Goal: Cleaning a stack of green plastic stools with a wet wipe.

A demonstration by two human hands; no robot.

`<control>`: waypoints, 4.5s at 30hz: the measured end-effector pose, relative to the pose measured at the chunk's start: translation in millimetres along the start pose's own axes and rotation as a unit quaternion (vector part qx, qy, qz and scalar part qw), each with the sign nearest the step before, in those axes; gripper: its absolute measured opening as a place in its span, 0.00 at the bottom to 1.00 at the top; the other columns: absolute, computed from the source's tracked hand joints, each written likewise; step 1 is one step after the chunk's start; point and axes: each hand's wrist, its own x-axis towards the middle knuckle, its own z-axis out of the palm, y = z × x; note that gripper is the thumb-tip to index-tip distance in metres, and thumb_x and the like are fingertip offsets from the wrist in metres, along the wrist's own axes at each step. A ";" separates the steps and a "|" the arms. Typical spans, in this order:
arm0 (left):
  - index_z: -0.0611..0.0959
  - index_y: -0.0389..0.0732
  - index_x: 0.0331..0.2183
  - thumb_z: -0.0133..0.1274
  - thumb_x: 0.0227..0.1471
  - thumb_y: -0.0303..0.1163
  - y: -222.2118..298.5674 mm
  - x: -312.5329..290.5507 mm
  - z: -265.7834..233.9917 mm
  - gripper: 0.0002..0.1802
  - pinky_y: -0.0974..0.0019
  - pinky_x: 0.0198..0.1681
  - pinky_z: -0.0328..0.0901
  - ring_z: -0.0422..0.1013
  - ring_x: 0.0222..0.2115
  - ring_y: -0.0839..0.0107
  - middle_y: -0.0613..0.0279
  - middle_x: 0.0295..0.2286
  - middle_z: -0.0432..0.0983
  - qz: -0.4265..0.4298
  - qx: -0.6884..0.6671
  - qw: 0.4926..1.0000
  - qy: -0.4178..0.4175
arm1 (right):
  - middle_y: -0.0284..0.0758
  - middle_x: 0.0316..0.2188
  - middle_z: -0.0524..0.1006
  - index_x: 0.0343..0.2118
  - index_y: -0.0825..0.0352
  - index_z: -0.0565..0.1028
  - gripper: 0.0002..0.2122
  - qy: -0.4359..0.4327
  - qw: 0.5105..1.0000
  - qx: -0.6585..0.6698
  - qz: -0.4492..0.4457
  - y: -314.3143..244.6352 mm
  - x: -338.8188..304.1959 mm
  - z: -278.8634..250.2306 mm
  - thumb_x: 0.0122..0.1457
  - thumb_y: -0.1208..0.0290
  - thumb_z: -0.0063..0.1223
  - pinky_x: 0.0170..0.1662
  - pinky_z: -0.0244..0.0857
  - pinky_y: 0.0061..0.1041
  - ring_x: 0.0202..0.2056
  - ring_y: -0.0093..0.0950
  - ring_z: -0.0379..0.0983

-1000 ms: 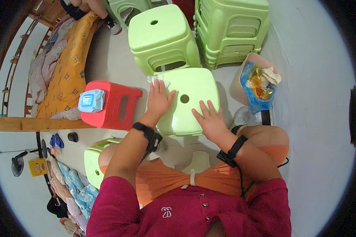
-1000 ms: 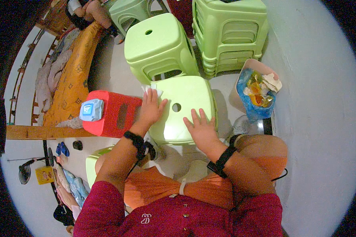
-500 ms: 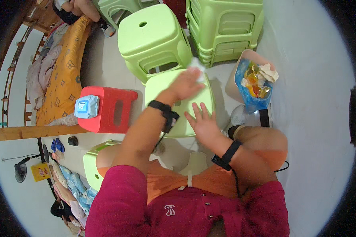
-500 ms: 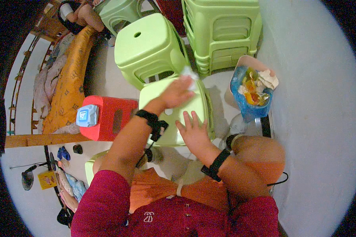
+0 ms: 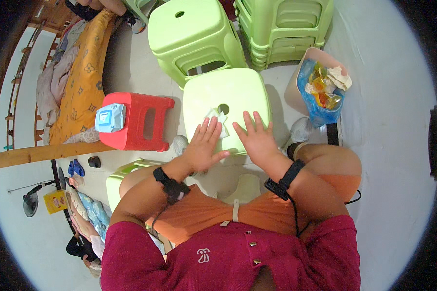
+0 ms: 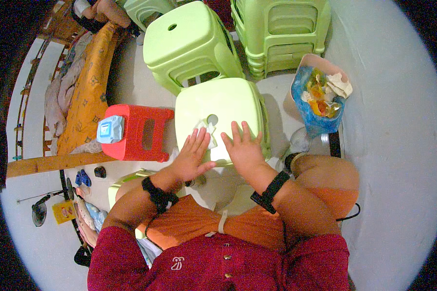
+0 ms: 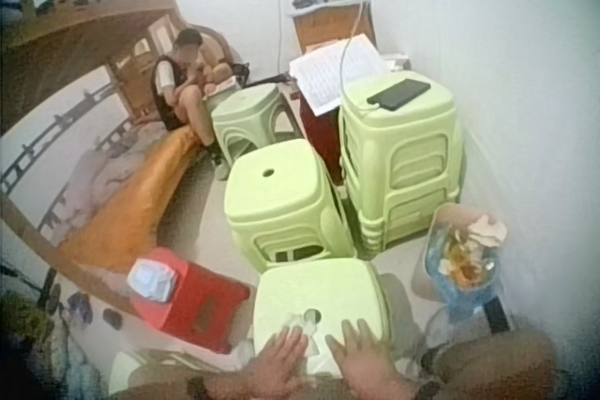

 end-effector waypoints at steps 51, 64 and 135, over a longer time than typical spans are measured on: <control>0.58 0.39 0.58 0.39 0.54 0.55 -92.1 118.3 -38.8 0.38 0.55 0.61 0.43 0.50 0.58 0.52 0.47 0.57 0.54 -0.164 -0.117 0.962 0.184 | 0.48 0.62 0.46 0.62 0.54 0.50 0.43 -0.062 0.998 0.007 -0.006 -9.6 0.1 -16.8 0.43 0.66 0.63 0.54 0.53 0.56 0.62 0.50 0.43; 0.61 0.35 0.56 0.46 0.52 0.31 -32.2 -22.8 15.6 0.30 0.61 0.50 0.60 0.65 0.46 0.61 0.47 0.48 0.65 -0.227 -0.678 0.664 0.218 | 0.48 0.60 0.52 0.59 0.53 0.57 0.41 0.018 0.999 -0.011 -0.027 -7.5 0.2 -11.5 0.38 0.67 0.64 0.50 0.58 0.57 0.59 0.51 0.50; 0.47 0.31 0.59 0.38 0.55 0.57 28.3 8.0 7.5 0.46 0.51 0.62 0.33 0.32 0.62 0.45 0.40 0.60 0.34 -0.062 0.000 0.998 0.018 | 0.53 0.56 0.57 0.53 0.72 0.63 0.24 0.157 0.987 0.017 0.042 10.0 -6.3 19.3 0.50 0.78 0.46 0.53 0.62 0.34 0.57 0.45 0.57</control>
